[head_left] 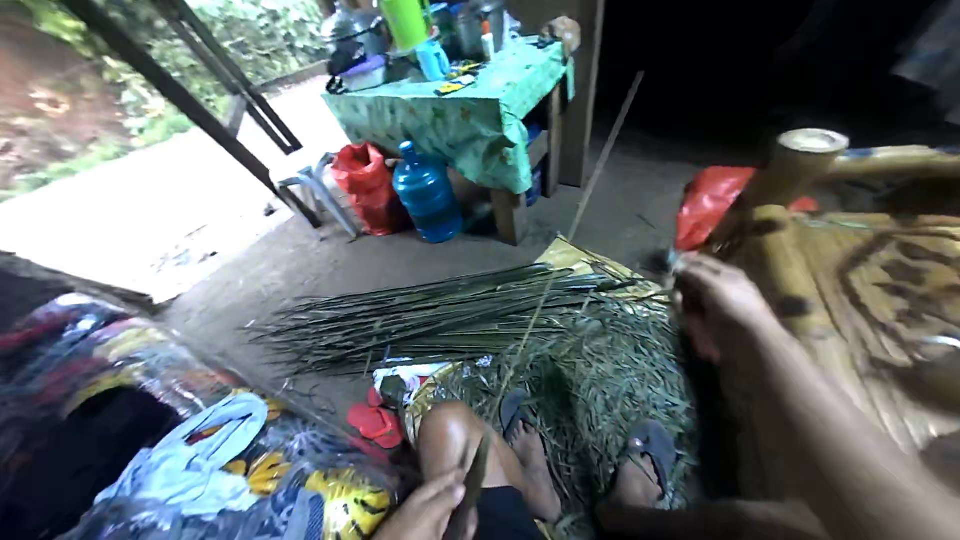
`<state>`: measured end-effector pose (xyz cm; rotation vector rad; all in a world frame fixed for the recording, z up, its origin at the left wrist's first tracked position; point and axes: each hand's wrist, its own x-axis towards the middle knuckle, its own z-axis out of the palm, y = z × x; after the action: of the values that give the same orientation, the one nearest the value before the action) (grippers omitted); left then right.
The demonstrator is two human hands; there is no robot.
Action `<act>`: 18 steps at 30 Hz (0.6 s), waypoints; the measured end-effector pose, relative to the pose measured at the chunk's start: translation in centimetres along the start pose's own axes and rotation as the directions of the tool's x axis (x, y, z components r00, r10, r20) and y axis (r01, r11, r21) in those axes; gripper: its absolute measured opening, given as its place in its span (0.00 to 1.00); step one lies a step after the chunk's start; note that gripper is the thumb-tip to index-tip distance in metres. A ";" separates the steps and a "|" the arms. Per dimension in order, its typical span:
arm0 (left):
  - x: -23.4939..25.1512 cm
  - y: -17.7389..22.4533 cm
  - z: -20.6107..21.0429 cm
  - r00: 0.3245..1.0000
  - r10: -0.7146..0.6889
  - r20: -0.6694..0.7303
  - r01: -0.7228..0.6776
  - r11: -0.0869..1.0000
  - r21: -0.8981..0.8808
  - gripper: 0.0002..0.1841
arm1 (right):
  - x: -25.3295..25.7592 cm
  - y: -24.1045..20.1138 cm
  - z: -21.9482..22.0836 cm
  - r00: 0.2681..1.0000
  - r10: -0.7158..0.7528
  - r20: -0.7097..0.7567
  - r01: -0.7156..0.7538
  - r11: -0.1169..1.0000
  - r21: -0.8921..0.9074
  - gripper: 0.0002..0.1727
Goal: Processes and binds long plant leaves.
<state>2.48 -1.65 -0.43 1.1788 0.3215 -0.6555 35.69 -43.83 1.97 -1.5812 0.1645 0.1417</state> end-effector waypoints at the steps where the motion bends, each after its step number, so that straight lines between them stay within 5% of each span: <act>1: 1.8 1.1 0.7 1.000 0.015 0.013 -0.016 0.999 0.049 0.18 | -2.1 1.6 1.2 0.993 0.038 0.112 -0.036 0.999 -0.020 0.19; 8: 11.3 3.6 5.7 0.997 -0.042 -0.071 0.058 0.972 0.227 0.16 | -14.8 8.4 9.0 0.809 0.255 0.530 -0.303 0.953 0.005 0.23; 18: 11.6 1.1 7.4 0.996 -0.049 -0.071 0.067 0.959 0.275 0.15 | -15.9 13.3 10.1 0.810 0.343 0.476 -0.454 0.880 0.139 0.16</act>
<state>11.40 -11.79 -3.38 1.4653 0.3261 -0.7320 17.63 -33.72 -8.21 -1.2077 0.1541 0.7819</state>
